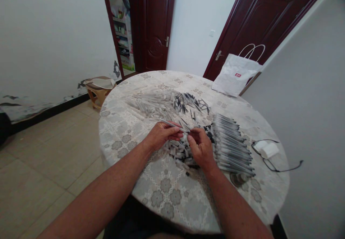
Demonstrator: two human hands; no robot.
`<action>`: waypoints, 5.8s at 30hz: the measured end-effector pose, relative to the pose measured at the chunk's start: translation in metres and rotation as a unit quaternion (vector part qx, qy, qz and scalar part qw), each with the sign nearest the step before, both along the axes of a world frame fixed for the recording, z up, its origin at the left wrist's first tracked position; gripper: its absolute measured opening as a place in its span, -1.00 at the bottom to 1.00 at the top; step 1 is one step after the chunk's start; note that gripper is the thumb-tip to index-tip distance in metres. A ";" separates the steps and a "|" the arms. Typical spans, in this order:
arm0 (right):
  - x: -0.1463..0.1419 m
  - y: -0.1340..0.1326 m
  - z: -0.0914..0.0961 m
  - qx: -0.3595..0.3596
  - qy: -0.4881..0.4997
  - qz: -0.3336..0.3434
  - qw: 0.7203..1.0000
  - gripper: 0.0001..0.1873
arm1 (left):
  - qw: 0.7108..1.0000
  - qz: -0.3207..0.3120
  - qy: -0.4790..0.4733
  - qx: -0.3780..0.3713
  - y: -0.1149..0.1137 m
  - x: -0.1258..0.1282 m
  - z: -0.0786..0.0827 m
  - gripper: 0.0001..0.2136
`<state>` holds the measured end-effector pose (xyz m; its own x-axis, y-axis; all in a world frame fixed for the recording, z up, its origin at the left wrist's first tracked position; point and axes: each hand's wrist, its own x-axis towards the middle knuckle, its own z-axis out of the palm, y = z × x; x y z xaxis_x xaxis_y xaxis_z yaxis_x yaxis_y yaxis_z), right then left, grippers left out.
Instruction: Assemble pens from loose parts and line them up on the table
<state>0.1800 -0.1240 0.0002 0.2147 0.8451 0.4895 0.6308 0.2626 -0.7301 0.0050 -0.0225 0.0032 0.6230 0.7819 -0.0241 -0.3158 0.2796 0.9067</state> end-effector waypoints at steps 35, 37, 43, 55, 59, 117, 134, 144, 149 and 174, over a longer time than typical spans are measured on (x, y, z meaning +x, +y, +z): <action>-0.004 -0.002 0.002 -0.058 -0.009 0.023 0.998 -0.73 | 0.999 -0.015 0.018 0.027 -0.002 0.000 -0.004 -0.64; -0.005 -0.001 0.001 -0.066 0.000 0.032 0.997 -0.67 | 0.999 -0.016 0.019 0.032 -0.002 0.000 -0.005 -0.64; -0.005 0.000 -0.002 -0.068 0.007 0.028 0.997 -0.59 | 0.998 -0.018 0.026 0.050 -0.003 0.000 -0.003 -0.63; -0.004 -0.003 0.002 -0.049 0.005 0.059 0.997 -0.69 | 0.990 -0.021 0.065 0.120 -0.006 -0.003 0.011 -0.64; -0.003 -0.002 0.005 -0.005 -0.037 0.053 0.998 -0.76 | 0.968 -0.053 0.128 0.207 -0.006 -0.007 0.029 -0.69; 0.005 -0.002 -0.002 0.006 -0.138 0.011 0.990 -0.81 | 0.984 0.153 -0.074 -0.046 0.017 -0.012 -0.006 -0.74; 0.006 -0.005 0.004 -0.088 -0.035 0.023 0.995 -0.76 | 0.990 0.140 -0.021 -0.021 0.017 -0.013 -0.009 -0.76; 0.002 -0.004 0.014 -0.122 -0.016 0.056 0.991 -0.82 | 0.993 0.112 0.015 0.032 0.006 -0.007 0.000 -0.74; -0.005 -0.007 0.026 -0.086 -0.163 0.043 0.982 -0.88 | 0.985 0.058 0.098 0.131 0.002 -0.011 0.006 -0.73; 0.167 -0.067 0.049 -0.281 -0.375 -0.143 0.872 -0.75 | 0.713 0.137 0.467 0.505 0.026 -0.025 -0.018 -0.73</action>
<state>0.3470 -0.1906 0.0487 0.2539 0.9610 0.1097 0.9671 -0.2503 -0.0458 -0.0203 0.0033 -0.0152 0.5250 0.7836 0.3322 0.6404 -0.6208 0.4523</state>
